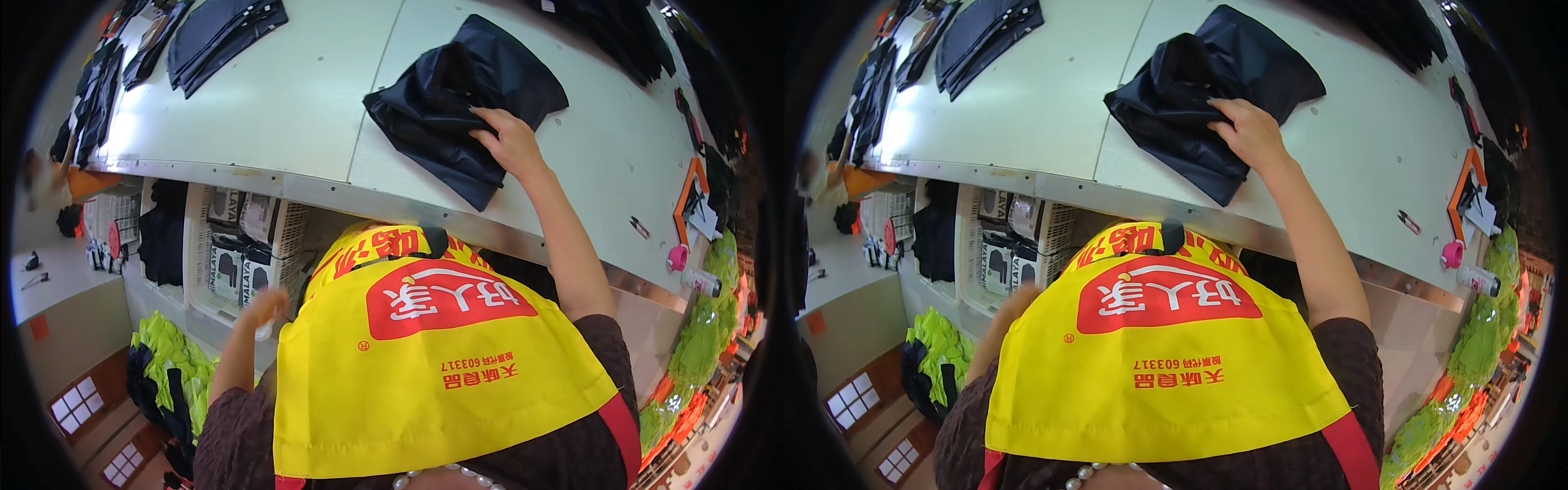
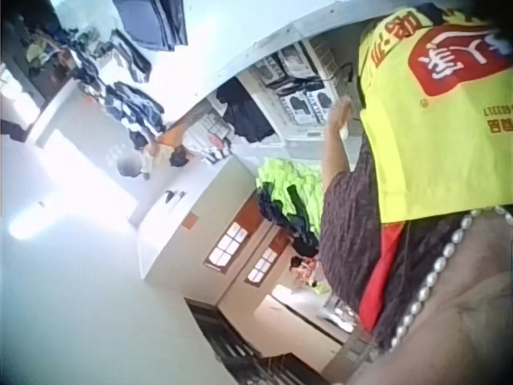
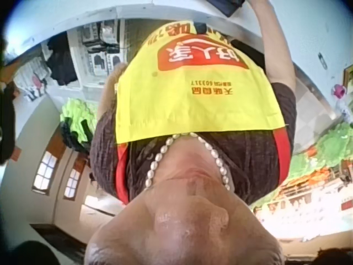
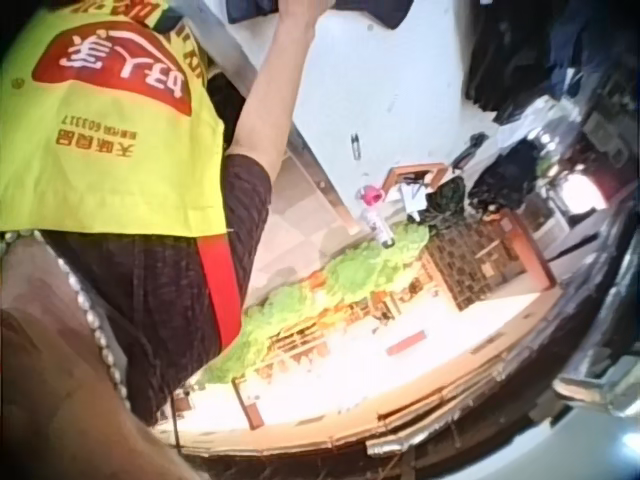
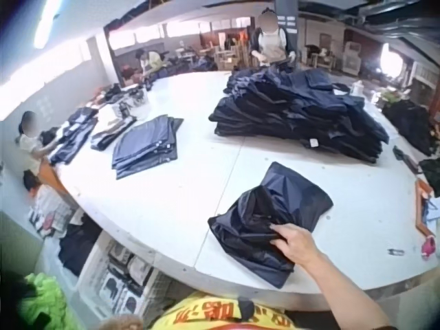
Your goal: The person folds a black jacket on a table, smoothing and aligning the fabric, then folds it into a compact shape and places it in a basket. The person repeats the process with another jacket, folding and stacking it with others.
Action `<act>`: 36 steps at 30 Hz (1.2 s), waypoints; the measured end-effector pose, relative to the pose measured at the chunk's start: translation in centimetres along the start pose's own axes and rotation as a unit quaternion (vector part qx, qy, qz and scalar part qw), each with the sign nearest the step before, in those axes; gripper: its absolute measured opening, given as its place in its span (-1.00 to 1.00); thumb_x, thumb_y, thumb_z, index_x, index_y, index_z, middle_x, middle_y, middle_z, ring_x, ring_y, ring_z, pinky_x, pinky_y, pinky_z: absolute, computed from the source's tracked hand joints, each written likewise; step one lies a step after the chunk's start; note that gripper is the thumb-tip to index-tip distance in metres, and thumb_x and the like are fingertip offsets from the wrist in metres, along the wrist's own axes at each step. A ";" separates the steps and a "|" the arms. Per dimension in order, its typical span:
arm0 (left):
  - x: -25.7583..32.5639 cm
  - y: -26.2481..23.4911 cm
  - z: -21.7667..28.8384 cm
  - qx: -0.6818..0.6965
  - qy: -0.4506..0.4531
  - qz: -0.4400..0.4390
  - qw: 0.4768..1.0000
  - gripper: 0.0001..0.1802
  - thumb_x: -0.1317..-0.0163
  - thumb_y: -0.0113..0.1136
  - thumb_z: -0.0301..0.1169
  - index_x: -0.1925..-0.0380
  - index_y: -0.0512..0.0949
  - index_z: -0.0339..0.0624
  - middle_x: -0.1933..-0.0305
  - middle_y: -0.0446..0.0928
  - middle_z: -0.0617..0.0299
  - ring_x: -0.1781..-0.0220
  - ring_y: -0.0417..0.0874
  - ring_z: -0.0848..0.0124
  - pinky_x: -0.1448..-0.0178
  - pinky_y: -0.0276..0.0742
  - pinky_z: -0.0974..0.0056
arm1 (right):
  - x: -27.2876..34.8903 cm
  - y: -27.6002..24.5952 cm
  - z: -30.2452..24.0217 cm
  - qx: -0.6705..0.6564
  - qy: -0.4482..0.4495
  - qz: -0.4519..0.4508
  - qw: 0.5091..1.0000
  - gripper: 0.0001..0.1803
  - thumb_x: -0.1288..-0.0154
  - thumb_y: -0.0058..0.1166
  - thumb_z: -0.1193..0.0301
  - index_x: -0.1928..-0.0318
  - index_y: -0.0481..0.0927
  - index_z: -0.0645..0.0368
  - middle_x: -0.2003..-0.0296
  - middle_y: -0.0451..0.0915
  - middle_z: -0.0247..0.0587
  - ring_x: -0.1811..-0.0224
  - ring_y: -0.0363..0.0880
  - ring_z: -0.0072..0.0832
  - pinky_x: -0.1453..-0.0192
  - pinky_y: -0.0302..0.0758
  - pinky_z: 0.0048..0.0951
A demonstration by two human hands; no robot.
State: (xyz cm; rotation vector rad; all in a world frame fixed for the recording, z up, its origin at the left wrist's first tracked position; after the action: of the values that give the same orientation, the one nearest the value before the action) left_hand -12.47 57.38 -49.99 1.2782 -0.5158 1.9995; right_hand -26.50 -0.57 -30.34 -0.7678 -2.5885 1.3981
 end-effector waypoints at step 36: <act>-5.0 30.2 38.1 -0.355 0.498 -0.038 0.790 -0.81 0.05 0.12 -0.49 0.39 0.55 -0.35 0.44 0.57 -0.09 0.36 0.64 0.11 0.24 0.51 0.19 | -1.5 3.1 -10.1 0.108 -0.033 0.075 0.991 0.06 0.24 0.39 -0.03 -0.24 0.19 0.22 -0.22 0.27 0.02 -0.34 0.14 -0.13 -0.38 0.01 -0.07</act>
State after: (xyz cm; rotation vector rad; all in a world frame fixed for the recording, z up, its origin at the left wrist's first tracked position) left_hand -9.64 10.41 -36.85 -0.2581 -0.5578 1.8034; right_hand -20.80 7.73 -26.86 -0.9111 -2.4141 1.7381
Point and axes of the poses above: each hand's wrist, its own x-axis away from the middle knuckle, its own y-axis out of the palm, z = x × y, the point moved 9 cm from there along -x, towards the middle knuckle
